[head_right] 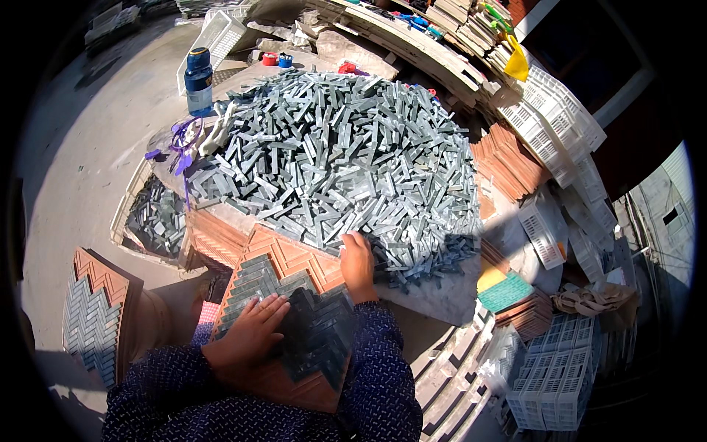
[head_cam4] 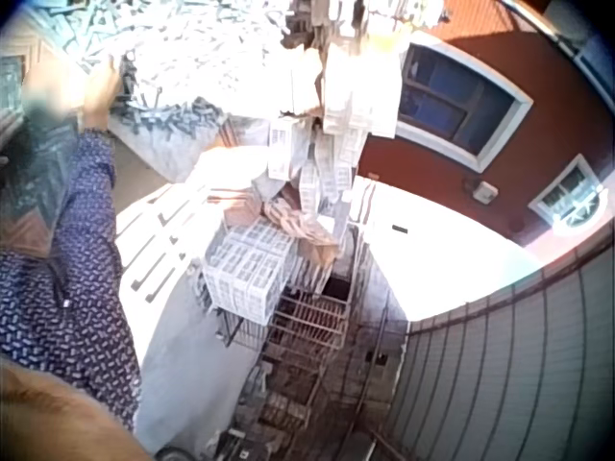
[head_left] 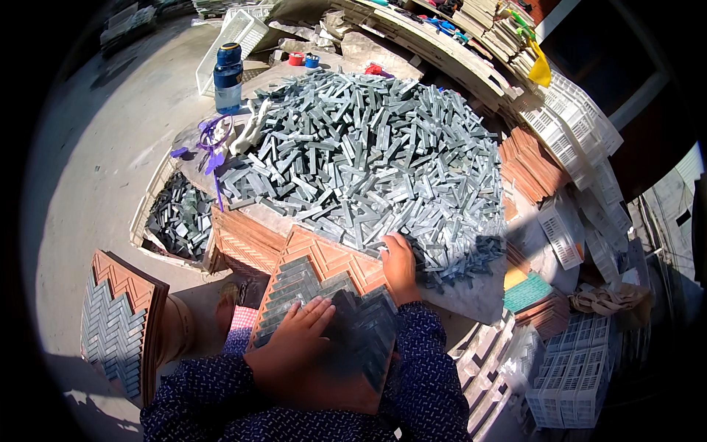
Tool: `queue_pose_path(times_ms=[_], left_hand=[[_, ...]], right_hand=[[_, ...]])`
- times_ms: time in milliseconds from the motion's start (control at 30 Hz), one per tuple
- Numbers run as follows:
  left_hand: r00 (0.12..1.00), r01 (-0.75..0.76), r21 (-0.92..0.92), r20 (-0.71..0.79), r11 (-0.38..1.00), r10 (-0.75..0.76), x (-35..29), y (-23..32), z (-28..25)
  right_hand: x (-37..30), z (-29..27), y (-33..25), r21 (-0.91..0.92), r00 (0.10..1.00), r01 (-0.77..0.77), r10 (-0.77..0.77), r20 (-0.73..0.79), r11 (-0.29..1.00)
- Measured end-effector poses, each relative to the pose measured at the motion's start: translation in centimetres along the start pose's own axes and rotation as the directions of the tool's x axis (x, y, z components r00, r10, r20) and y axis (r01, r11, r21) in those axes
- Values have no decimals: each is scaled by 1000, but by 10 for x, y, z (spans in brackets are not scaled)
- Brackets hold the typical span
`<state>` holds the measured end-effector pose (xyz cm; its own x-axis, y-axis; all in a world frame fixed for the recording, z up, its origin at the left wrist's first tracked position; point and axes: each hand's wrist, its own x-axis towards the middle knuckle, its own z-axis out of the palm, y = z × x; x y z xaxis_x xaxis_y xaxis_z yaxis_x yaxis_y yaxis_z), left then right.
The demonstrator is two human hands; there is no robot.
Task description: The person sits on the ground and arranges small rectangular tiles onto a larger board to form a herringbone pattern. They pick tiles from a nearby pile and place them one by one into the pattern.
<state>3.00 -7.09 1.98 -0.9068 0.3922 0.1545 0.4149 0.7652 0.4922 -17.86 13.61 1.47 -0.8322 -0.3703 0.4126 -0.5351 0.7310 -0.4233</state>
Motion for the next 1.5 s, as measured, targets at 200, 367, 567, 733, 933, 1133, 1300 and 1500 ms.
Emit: queue_pose_path(times_ms=[200, 367, 567, 733, 933, 1133, 1300, 1500], left_hand=[[993, 79, 235, 69, 969, -98, 33, -34, 19], [991, 78, 287, 86, 955, -107, 36, -32, 22], [995, 66, 297, 49, 953, -84, 33, -34, 24], [995, 70, 333, 46, 940, -90, 31, -36, 27], [993, 81, 300, 55, 951, -102, 34, -29, 23], [991, 95, 305, 60, 948, -119, 31, -29, 23], [990, 102, 295, 66, 950, -126, 32, -30, 21], [991, 96, 294, 59, 951, -118, 34, -29, 23]], right_hand=[[11, 6, 0, -101, 983, 160, -150, 105, 982], [-1, 1, 4, -196, 980, 43, -3, 201, 980], [-1, 5, 10, -250, 960, -71, 135, 247, 966], [6, -7, 7, -109, 947, -77, 107, 304, 991], [-1, -16, 23, 239, 934, -316, 256, 250, 918], [-37, -10, 2, 402, 930, -364, 306, 203, 840], [-52, 6, -19, 236, 917, -348, 278, 286, 907], [-50, 12, -19, -85, 925, -149, 170, 341, 985]])
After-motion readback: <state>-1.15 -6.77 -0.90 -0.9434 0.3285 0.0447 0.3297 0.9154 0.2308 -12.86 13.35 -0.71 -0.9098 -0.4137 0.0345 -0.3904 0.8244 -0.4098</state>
